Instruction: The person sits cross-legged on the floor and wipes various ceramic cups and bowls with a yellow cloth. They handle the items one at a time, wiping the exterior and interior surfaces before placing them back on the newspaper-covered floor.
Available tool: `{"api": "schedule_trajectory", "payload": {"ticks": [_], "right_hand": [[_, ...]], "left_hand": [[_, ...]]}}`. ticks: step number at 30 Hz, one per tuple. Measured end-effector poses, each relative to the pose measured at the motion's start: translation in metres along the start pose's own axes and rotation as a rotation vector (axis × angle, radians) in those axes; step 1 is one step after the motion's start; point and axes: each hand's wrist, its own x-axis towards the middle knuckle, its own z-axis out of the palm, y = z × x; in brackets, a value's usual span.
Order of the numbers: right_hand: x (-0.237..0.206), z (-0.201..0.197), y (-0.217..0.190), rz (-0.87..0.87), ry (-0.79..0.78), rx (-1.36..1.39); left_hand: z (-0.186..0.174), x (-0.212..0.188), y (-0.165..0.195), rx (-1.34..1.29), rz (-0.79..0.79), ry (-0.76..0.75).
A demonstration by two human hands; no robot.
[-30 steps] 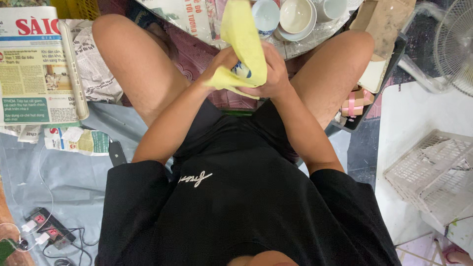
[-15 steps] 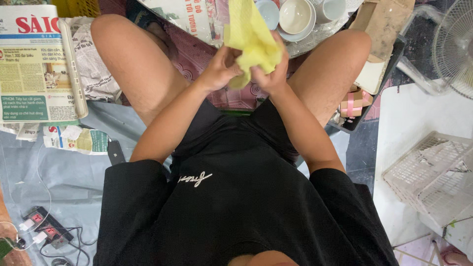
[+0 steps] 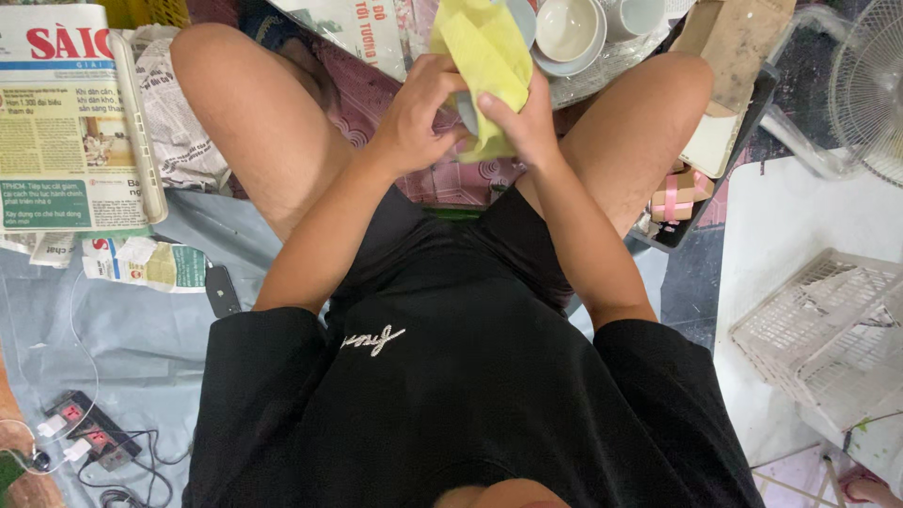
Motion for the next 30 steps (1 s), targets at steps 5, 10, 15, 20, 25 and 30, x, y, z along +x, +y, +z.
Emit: {"api": "schedule_trajectory", "payload": {"ticks": [5,10,15,20,25,30], "right_hand": [[-0.001,-0.007,0.003,0.077,-0.017,0.209],[-0.002,-0.001,0.008,0.035,0.087,0.146],[-0.005,0.006,0.01,-0.033,0.142,0.067],[-0.013,0.009,0.011,-0.134,0.166,0.031],[-0.019,0.013,0.016,-0.216,0.206,-0.017],[-0.022,0.021,0.012,-0.247,0.17,-0.038]], "left_hand": [[-0.008,0.006,0.015,0.06,0.022,-0.002],[-0.018,0.014,0.024,0.072,0.074,-0.002],[-0.017,0.011,0.018,0.082,0.078,0.002],[-0.011,0.005,0.012,0.037,0.053,0.036],[-0.003,0.003,0.013,-0.018,-0.032,0.129],[0.006,-0.006,-0.001,-0.247,-0.337,0.109]]}}
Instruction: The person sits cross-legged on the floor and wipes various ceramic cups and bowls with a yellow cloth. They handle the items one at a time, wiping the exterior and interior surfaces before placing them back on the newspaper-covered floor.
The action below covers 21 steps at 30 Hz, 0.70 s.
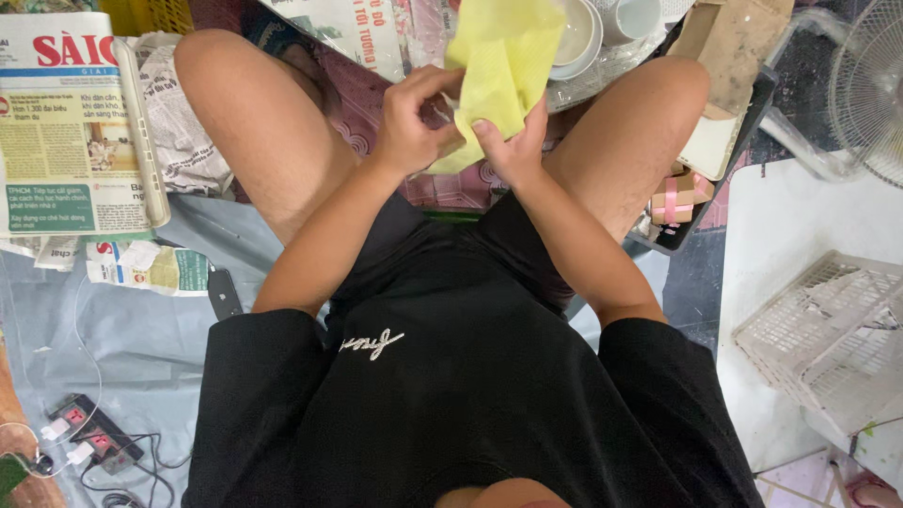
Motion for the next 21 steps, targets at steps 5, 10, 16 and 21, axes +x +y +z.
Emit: {"api": "schedule_trajectory", "payload": {"ticks": [5,10,16,21], "right_hand": [[0.018,-0.003,-0.032,-0.469,-0.21,-0.444],[0.029,-0.004,-0.054,-0.431,-0.332,-0.517],[0.033,-0.009,-0.053,-0.353,-0.302,-0.413],[0.027,-0.005,-0.049,-0.387,-0.238,-0.462]], "left_hand": [[0.015,-0.004,-0.034,-0.43,-0.192,0.007],[0.014,-0.003,-0.046,-0.843,-0.314,-0.135],[0.014,0.0,-0.034,-0.797,-0.335,-0.129],[0.012,-0.004,-0.033,-0.738,-0.202,-0.136]]}}
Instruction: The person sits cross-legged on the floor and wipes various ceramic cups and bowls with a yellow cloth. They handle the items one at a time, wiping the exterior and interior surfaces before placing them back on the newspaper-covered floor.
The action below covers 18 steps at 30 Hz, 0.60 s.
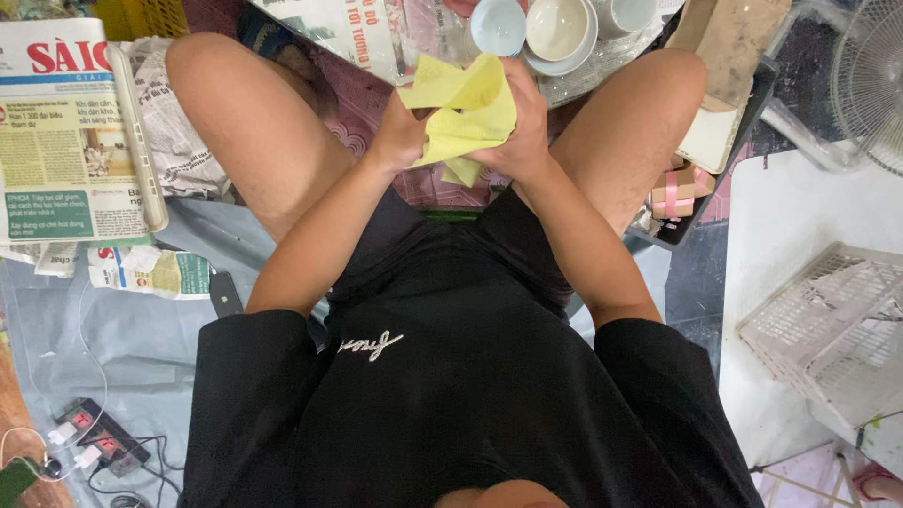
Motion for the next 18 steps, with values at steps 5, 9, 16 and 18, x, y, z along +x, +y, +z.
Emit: {"api": "schedule_trajectory", "payload": {"ticks": [5,9,16,18], "right_hand": [[-0.008,0.007,0.008,0.097,0.068,0.137],[-0.018,0.015,0.02,0.122,0.148,0.221],[-0.034,0.03,0.029,0.389,0.229,0.383],[-0.033,0.03,0.031,0.489,0.219,0.51]], "left_hand": [[0.001,-0.004,-0.003,0.067,0.026,0.049],[0.011,-0.004,0.011,0.216,0.14,0.045],[0.02,-0.004,0.048,0.807,0.387,0.081],[0.02,-0.003,0.052,0.902,0.485,0.046]]}}
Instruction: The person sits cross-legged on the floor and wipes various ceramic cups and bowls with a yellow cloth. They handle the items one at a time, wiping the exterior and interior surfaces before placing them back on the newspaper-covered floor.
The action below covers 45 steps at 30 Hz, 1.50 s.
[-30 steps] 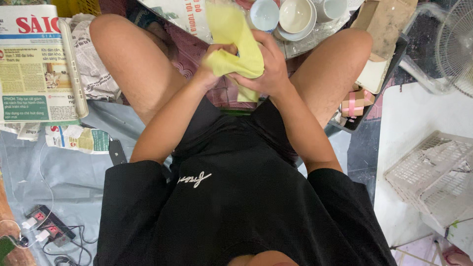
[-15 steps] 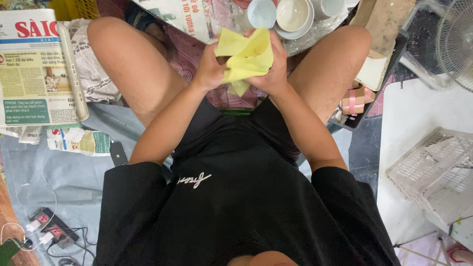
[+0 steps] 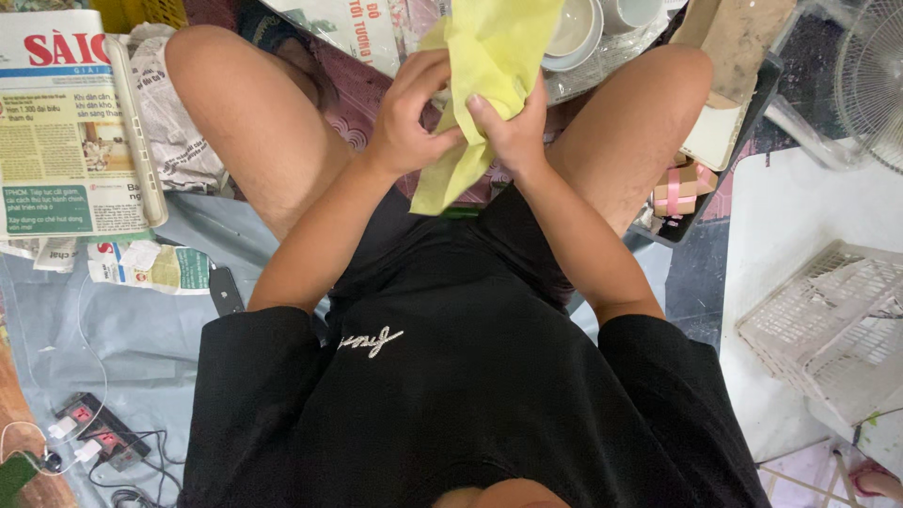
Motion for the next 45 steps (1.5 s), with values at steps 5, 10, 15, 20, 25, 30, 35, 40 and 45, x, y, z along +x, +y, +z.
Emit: {"api": "schedule_trajectory", "payload": {"ticks": [5,10,15,20,25,30,35,40,45], "right_hand": [[0.011,-0.007,-0.001,0.218,-0.061,0.164],[0.017,-0.008,-0.002,0.431,0.001,0.499],[0.021,-0.001,-0.01,0.626,-0.026,0.82],[0.024,0.001,-0.015,0.601,0.083,0.667],[0.022,-0.004,-0.013,0.373,0.073,0.243],[0.01,-0.013,-0.004,0.045,0.028,-0.233],[0.006,-0.022,0.005,0.009,0.12,0.0],[0.009,-0.029,0.0,-0.151,0.004,0.14],[0.009,-0.011,-0.024,-0.249,-0.24,0.167]], "left_hand": [[0.0,0.004,-0.003,0.131,0.168,-0.078],[0.006,0.004,0.0,0.125,0.173,-0.077],[0.015,0.003,0.007,0.019,0.015,-0.027],[0.015,0.001,0.003,0.045,-0.017,-0.003],[0.011,-0.007,-0.008,-0.222,-0.143,-0.002],[0.01,-0.01,-0.024,-0.818,-0.26,0.114],[0.009,-0.014,-0.029,-0.562,-0.28,-0.065],[0.022,-0.019,-0.028,-0.364,-0.256,-0.186],[0.035,-0.025,-0.036,-0.724,-0.45,-0.125]]}}
